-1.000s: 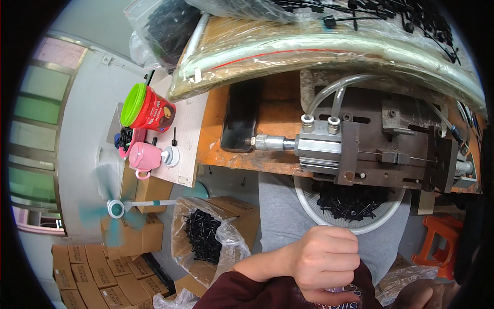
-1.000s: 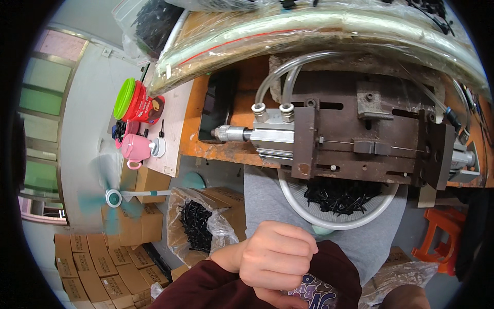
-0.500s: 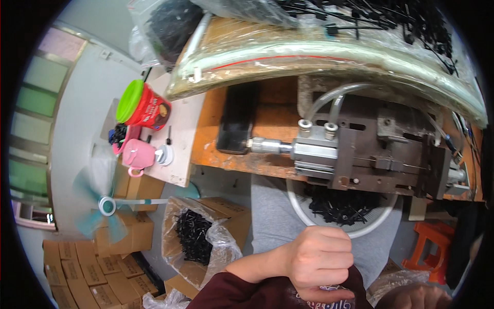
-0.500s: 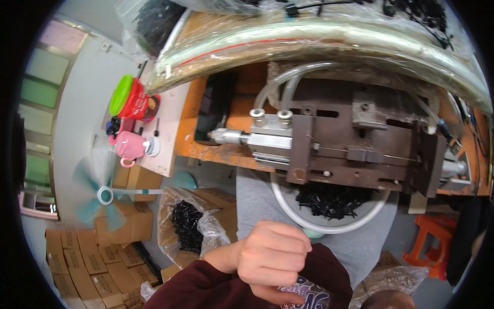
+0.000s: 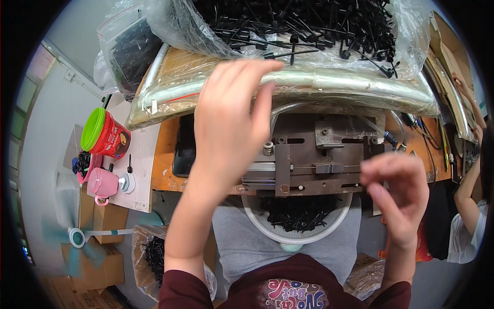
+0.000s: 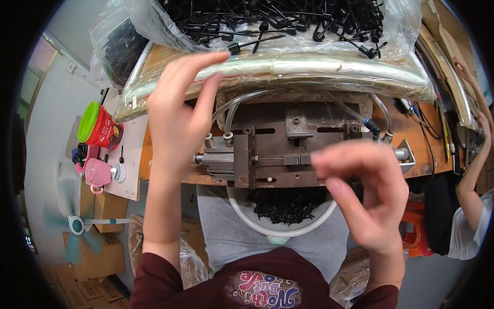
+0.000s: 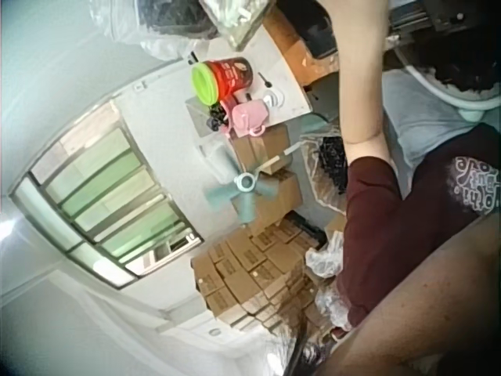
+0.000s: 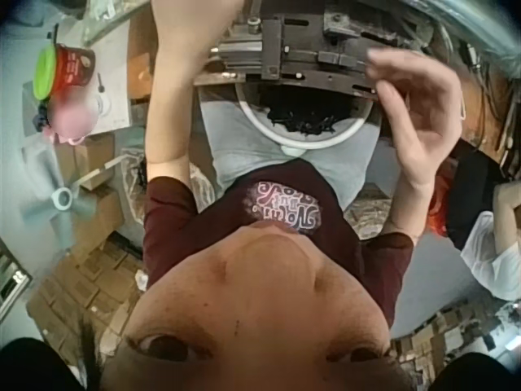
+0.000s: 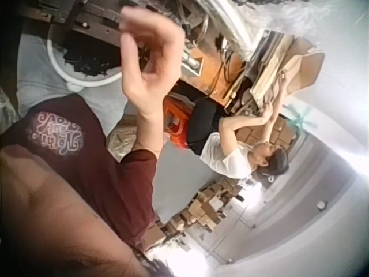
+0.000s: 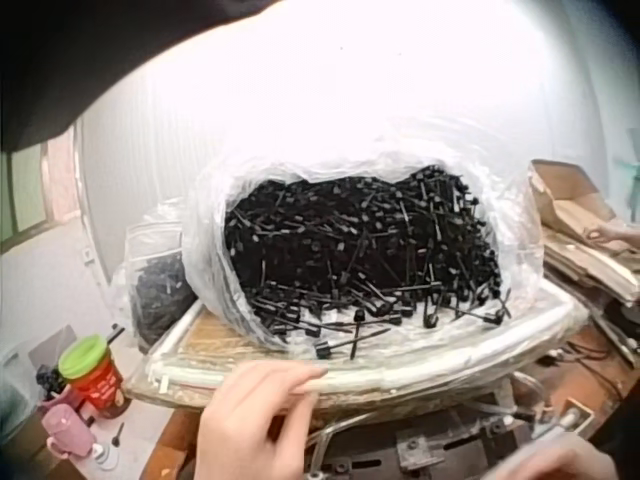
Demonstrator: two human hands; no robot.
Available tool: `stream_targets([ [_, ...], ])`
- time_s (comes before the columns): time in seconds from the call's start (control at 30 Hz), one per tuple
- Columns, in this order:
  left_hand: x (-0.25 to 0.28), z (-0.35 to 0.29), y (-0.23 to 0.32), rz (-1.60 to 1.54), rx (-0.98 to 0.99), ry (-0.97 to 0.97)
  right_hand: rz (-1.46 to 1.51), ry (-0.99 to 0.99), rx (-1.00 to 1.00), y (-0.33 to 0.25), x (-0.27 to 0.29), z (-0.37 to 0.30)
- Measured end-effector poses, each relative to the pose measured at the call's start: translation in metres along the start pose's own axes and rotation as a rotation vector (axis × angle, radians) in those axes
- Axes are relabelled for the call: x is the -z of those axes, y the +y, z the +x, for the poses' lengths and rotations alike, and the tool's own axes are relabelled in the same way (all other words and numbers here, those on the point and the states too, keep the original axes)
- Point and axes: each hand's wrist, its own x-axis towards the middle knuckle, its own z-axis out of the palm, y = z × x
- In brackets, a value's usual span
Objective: Using a pneumatic press to assemble small black plastic clips and fasteners.
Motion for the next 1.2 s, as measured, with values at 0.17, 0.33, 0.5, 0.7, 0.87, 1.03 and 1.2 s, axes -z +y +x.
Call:
stream_targets([
  [0.17, -0.025, 0.031, -0.037, 0.091, 0.142, -0.230, -0.477, -0.186, 0.272, 0.020, 0.001, 0.081],
  [0.33, -0.029, 0.050, -0.037, 0.032, 0.225, -0.356, -0.731, -0.122, 0.436, 0.049, -0.004, 0.171],
  [0.5, 0.000, 0.035, -0.007, -0.044, 0.165, -0.214, -0.957, -0.141, 0.197, 0.072, -0.021, 0.239],
  [0.7, 0.031, -0.006, 0.054, -0.230, 0.241, -0.170, -1.334, -0.279, -0.084, 0.084, -0.056, 0.273],
  [0.87, 0.043, -0.038, 0.081, -0.317, 0.246, -0.225, -1.279, -0.327, -0.100, 0.087, -0.054, 0.284],
  [1.03, 0.048, -0.061, 0.091, -0.410, 0.277, -0.316, -1.228, -0.499, 0.215, 0.093, -0.019, 0.291],
  [1.2, 0.038, -0.081, 0.094, -0.532, 0.334, -0.323, -1.205, -0.716, 0.212, 0.060, 0.006, 0.274],
])
